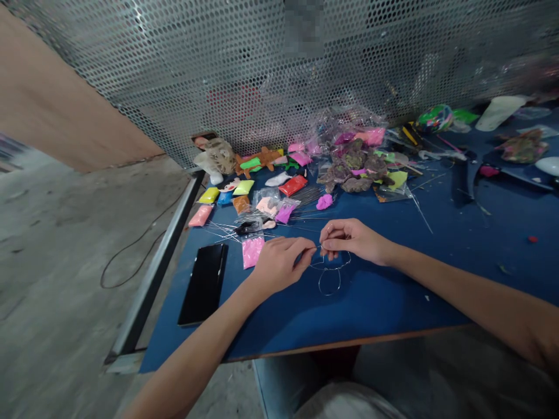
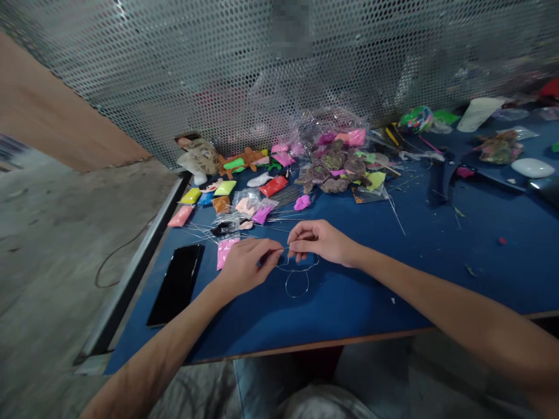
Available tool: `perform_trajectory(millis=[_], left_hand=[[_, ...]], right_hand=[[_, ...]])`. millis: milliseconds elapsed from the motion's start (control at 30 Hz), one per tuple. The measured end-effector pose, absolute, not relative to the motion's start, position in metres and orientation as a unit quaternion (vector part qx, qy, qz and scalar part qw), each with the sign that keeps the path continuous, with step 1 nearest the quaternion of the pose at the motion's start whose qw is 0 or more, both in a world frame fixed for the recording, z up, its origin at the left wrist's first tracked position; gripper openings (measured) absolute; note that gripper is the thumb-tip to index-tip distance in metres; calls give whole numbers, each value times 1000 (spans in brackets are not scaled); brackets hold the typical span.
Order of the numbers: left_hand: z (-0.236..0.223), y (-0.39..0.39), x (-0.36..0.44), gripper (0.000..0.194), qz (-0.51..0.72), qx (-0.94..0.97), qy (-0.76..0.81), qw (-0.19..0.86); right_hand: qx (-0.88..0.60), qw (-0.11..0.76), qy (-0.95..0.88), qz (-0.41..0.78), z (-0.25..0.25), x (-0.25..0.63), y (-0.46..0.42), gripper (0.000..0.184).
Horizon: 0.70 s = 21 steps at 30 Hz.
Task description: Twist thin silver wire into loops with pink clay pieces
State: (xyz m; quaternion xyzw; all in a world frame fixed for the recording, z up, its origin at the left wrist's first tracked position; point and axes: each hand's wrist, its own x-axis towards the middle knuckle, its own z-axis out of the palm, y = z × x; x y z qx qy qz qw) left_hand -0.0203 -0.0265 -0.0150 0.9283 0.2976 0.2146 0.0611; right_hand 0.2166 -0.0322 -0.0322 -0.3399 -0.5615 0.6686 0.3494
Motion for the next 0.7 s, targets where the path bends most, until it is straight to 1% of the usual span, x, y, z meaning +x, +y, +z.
perform_trajectory(millis=[100, 200, 367, 567, 700], left_hand=[[-15, -25, -21, 15, 221, 934, 278, 33], [-15, -24, -24, 18, 233, 936, 263, 19], [-12, -27, -25, 32, 220, 939, 258, 60], [-10, -29, -20, 31, 243, 921, 290, 96], [-9, -29, -19, 29, 272, 902, 309, 130]], right_hand=[[-343, 351, -563, 665, -31, 215, -34, 27], [-348, 351, -556, 668, -30, 214, -35, 27], [-355, 339, -541, 683, -31, 214, -36, 31], [-378, 342, -529, 678, -32, 211, -37, 36], [-391, 341, -550, 654, -34, 210, -38, 32]])
